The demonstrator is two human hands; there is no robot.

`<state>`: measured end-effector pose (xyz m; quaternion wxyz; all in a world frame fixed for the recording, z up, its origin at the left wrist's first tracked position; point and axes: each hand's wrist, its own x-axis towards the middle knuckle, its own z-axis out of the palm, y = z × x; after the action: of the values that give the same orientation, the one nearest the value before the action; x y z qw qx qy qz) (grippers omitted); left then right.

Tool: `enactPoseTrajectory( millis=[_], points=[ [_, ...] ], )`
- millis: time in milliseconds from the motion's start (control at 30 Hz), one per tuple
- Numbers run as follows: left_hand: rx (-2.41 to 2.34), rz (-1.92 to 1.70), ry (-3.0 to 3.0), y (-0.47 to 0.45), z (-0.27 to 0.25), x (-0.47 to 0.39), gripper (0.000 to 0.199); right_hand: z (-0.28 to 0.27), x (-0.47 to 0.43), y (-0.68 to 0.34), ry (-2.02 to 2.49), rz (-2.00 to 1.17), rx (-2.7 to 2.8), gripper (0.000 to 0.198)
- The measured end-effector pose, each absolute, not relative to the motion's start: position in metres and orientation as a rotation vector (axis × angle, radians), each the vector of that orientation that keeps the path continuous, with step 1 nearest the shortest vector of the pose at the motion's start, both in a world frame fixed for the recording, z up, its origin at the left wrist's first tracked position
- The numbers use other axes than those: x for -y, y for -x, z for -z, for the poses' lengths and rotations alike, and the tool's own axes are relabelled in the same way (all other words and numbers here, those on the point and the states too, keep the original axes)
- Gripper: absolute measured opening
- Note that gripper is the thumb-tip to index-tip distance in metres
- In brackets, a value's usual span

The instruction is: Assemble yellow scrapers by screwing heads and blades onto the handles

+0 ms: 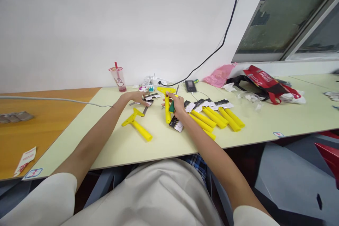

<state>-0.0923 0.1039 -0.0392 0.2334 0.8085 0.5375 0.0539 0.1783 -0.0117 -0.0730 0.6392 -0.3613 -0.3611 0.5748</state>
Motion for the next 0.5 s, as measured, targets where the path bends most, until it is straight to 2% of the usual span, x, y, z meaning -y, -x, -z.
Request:
enactPoseTrajectory(
  millis=[133,233,333,500],
  points=[
    [-1.779,0.116,-2.247,0.078,0.047,-0.097,0.148,0.073,0.012,-0.178,0.816,-1.31,0.823,0.034],
    [-1.836,0.239,-2.268,0.071,0.05,-0.093,0.16,0.073,0.011,-0.178,0.812,-1.307,0.822,0.033],
    [-1.788,0.185,-2.296,0.067,0.053,-0.095,0.157,0.072,0.011,-0.178,0.817,-1.307,0.819,0.033],
    [-1.605,0.079,-2.364,0.071,0.049,-0.101,0.13,0.071,0.012,-0.177,0.826,-1.306,0.815,0.031]
  ],
)
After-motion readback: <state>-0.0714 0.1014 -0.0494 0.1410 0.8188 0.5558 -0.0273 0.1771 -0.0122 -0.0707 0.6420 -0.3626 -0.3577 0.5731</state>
